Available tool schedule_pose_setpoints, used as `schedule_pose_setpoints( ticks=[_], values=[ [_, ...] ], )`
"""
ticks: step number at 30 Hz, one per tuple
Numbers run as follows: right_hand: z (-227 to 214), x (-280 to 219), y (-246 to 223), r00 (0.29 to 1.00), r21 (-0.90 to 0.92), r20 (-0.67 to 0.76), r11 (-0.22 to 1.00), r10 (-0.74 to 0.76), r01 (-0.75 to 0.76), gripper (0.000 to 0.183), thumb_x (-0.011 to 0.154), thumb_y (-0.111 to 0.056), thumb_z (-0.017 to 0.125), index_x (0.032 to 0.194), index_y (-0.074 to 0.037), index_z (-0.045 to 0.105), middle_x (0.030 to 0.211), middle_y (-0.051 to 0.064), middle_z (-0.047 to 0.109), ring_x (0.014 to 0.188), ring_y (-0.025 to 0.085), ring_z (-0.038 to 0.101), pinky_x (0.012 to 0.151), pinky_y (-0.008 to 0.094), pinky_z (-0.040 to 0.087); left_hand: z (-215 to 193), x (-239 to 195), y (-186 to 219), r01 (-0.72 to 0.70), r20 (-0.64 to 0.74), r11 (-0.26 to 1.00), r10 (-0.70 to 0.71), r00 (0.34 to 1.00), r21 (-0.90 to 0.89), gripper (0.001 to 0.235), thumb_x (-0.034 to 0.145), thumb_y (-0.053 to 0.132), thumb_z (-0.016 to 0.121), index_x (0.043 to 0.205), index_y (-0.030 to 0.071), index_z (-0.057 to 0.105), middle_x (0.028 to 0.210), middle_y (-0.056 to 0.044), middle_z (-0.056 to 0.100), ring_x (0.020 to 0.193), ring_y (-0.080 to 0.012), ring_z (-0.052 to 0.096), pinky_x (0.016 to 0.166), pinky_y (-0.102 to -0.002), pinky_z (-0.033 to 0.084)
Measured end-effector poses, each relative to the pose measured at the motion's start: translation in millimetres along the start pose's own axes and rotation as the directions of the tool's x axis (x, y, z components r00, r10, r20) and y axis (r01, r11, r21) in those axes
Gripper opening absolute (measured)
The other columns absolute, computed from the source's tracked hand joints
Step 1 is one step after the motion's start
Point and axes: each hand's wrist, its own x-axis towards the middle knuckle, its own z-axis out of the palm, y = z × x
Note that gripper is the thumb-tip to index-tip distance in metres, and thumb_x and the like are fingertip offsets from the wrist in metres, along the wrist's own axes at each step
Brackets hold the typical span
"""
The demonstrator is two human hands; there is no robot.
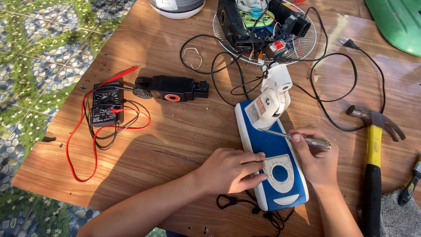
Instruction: The person uses a screwdriver to unscrew and remove a panel from a blue and white handheld appliance on a wooden table. They then use the screwdriver to probe and adjust internal components within the device's casing.
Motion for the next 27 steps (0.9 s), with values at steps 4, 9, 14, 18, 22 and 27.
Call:
schedule_pose_setpoints(
  ticks=[4,9,14,18,22,27],
  values=[
    [-6.2,0.9,5.1,0.997,0.013,-0.002,0.997,0.076,-0.076,0.017,0.101,-0.016,0.067,0.11,-0.002,0.068,0.1,0.009,0.071,0.075,0.013,0.061,0.06,0.021,0.045,0.5,-1.9,-0.3,0.006,-0.002,1.0,-0.006,1.0,0.016,0.019,0.1,0.025,0.071,0.1,0.007,0.076,0.117,-0.008,0.074,0.079,-0.0221,0.075,0.059,-0.032,0.057],
    [-18.4,0.8,15.9,0.98,-0.074,-0.15,0.987,0.131,-0.143,0.013,0.11,-0.014,0.072,0.109,-0.005,0.063,0.093,0.005,0.066,0.074,0.012,0.058,0.063,0.023,0.041,0.4,-2.4,-1.6,-0.003,0.007,0.999,0.003,1.0,0.037,0.019,0.1,0.027,0.072,0.101,0.008,0.076,0.118,-0.007,0.075,0.07,-0.0201,0.071,0.056,-0.03,0.054],
    [-23.3,-0.5,18.0,0.979,0.087,0.036,0.976,0.199,-0.201,0.011,0.107,-0.008,0.065,0.115,0.0,0.062,0.101,0.011,0.068,0.081,0.017,0.066,0.066,0.025,0.053,-1.7,-1.5,-0.1,-0.019,0.016,0.999,0.018,1.0,0.031,0.018,0.1,0.024,0.072,0.099,0.007,0.075,0.115,-0.006,0.075,0.073,-0.02,0.073,0.06,-0.03,0.057],
    [-27.6,4.6,24.5,0.971,0.088,-0.048,0.97,0.233,-0.228,0.009,0.112,-0.012,0.063,0.117,-0.007,0.057,0.098,0.008,0.067,0.081,0.015,0.066,0.065,0.025,0.048,-0.8,-1.6,-2.0,-0.009,0.015,1.0,0.009,1.0,0.01,0.018,0.1,0.024,0.072,0.101,0.006,0.076,0.116,-0.007,0.075,0.073,-0.0203,0.073,0.058,-0.03,0.057],
    [-30.9,0.9,29.4,0.984,0.113,-0.076,0.982,0.162,-0.152,0.008,0.114,-0.011,0.063,0.118,-0.003,0.059,0.096,0.009,0.064,0.077,0.014,0.062,0.067,0.024,0.049,0.0,-2.0,-1.2,-0.016,-0.001,0.999,0.016,1.0,0.032,0.017,0.099,0.024,0.074,0.099,0.007,0.075,0.115,-0.006,0.075,0.07,-0.0183,0.071,0.058,-0.028,0.056],
    [-19.7,1.5,18.5,0.984,0.064,-0.112,0.989,0.138,-0.131,0.01,0.117,-0.01,0.061,0.115,-0.002,0.057,0.091,0.01,0.062,0.079,0.016,0.06,0.075,0.027,0.05,0.9,-3.1,-2.3,-0.016,-0.015,1.0,0.016,1.0,0.005,0.019,0.097,0.023,0.078,0.103,0.006,0.078,0.115,-0.007,0.076,0.073,-0.0183,0.073,0.062,-0.028,0.059]
  ],
)
